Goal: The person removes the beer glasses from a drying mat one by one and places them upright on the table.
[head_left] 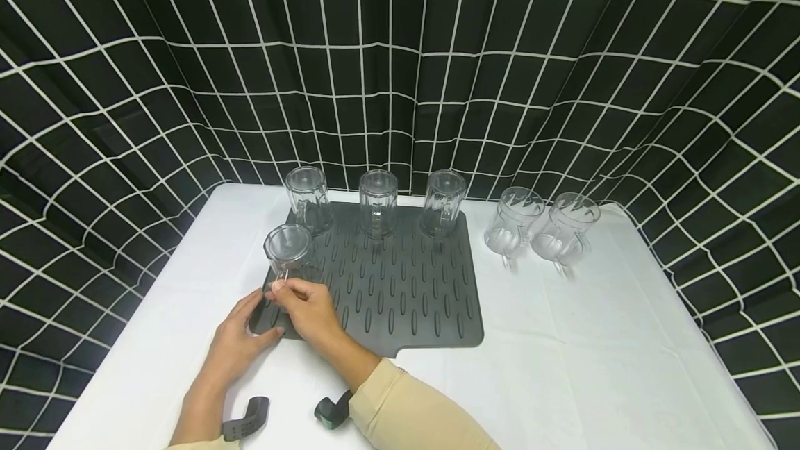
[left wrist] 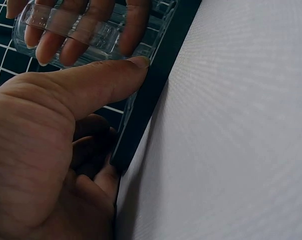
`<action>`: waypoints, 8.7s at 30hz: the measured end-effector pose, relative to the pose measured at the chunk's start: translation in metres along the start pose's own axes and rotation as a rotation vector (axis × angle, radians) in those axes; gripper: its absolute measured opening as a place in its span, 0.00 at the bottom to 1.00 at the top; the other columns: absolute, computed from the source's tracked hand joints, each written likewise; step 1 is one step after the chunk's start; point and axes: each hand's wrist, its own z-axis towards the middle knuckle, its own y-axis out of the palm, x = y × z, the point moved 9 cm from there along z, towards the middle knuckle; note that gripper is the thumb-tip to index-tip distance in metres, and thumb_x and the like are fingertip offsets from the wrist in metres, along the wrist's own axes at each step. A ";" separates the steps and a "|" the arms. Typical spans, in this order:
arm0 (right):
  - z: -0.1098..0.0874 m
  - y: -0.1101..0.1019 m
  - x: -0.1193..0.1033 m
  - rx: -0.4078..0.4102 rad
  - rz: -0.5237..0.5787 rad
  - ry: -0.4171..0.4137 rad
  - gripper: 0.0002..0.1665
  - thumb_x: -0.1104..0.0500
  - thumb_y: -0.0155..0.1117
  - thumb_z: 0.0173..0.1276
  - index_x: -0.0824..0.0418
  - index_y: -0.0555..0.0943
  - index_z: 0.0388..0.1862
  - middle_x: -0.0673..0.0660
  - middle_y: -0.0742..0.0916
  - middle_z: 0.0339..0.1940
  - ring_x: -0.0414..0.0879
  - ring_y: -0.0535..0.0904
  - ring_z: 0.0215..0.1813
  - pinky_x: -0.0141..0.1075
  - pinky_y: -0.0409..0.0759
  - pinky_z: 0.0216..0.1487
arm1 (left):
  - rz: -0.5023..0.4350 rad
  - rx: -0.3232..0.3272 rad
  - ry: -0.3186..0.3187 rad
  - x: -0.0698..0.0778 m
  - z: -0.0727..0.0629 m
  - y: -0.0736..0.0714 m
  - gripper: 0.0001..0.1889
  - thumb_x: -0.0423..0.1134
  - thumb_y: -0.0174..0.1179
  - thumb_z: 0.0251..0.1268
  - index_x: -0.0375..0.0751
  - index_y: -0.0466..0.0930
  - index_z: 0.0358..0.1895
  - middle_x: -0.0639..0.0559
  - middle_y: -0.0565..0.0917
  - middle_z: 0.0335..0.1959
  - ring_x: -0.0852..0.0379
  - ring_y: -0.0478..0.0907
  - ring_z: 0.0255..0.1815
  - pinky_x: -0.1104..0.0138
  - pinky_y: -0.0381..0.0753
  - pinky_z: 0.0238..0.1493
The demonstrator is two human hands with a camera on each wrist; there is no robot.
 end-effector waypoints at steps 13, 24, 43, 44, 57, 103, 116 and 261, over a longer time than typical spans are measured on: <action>0.000 -0.002 -0.006 0.022 0.053 -0.056 0.13 0.59 0.59 0.72 0.67 0.85 0.42 0.54 0.89 0.36 0.38 0.85 0.43 0.30 0.81 0.49 | 0.006 -0.026 -0.031 -0.003 0.002 0.003 0.46 0.44 0.71 0.54 0.34 0.57 0.73 0.35 0.58 0.73 0.33 0.53 0.71 0.39 0.56 0.67; -0.007 -0.016 -0.011 0.043 0.013 -0.077 0.13 0.60 0.58 0.73 0.68 0.85 0.38 0.56 0.89 0.33 0.40 0.85 0.43 0.33 0.83 0.43 | 0.004 -0.005 -0.031 -0.001 0.001 0.001 0.45 0.43 0.71 0.53 0.31 0.57 0.72 0.34 0.58 0.72 0.32 0.53 0.71 0.38 0.55 0.67; -0.041 -0.069 -0.044 0.053 0.028 -0.207 0.16 0.60 0.53 0.76 0.73 0.81 0.39 0.64 0.88 0.34 0.58 0.81 0.53 0.37 0.75 0.58 | 0.025 -0.015 -0.061 0.002 0.000 0.002 0.45 0.44 0.70 0.56 0.32 0.55 0.73 0.35 0.56 0.74 0.34 0.52 0.72 0.41 0.54 0.68; -0.042 -0.072 -0.044 0.057 0.038 -0.198 0.16 0.60 0.53 0.76 0.73 0.80 0.39 0.64 0.88 0.34 0.59 0.81 0.52 0.37 0.76 0.56 | 0.025 -0.014 -0.058 0.002 -0.001 0.002 0.45 0.44 0.69 0.56 0.32 0.55 0.73 0.36 0.56 0.74 0.34 0.53 0.72 0.41 0.54 0.68; -0.061 -0.111 -0.049 0.111 0.110 -0.163 0.21 0.55 0.53 0.76 0.75 0.78 0.39 0.68 0.86 0.37 0.62 0.83 0.43 0.51 0.83 0.49 | 0.021 -0.013 -0.055 0.002 0.000 0.000 0.45 0.43 0.69 0.57 0.33 0.54 0.74 0.37 0.55 0.74 0.36 0.52 0.73 0.42 0.54 0.69; -0.115 -0.216 -0.090 0.502 -0.016 -0.447 0.08 0.70 0.60 0.69 0.78 0.81 0.33 0.61 0.86 0.23 0.47 0.81 0.26 0.29 0.81 0.29 | 0.025 -0.019 -0.073 0.001 -0.001 0.004 0.45 0.42 0.69 0.57 0.33 0.54 0.74 0.35 0.56 0.74 0.35 0.52 0.73 0.43 0.53 0.69; -0.121 -0.218 -0.100 0.398 -0.204 -0.566 0.04 0.78 0.60 0.64 0.75 0.82 0.35 0.61 0.86 0.27 0.49 0.84 0.35 0.32 0.83 0.44 | 0.027 -0.010 -0.063 0.004 -0.002 0.003 0.44 0.42 0.69 0.56 0.32 0.55 0.73 0.35 0.56 0.73 0.35 0.52 0.72 0.42 0.54 0.69; -0.116 -0.188 -0.093 0.098 0.364 -0.240 0.19 0.52 0.35 0.82 0.62 0.72 0.47 0.58 0.81 0.40 0.49 0.78 0.46 0.59 0.78 0.52 | -0.807 -0.220 0.392 0.197 0.015 0.075 0.40 0.27 0.73 0.50 0.32 0.63 0.68 0.36 0.68 0.65 0.43 0.69 0.65 0.62 0.71 0.62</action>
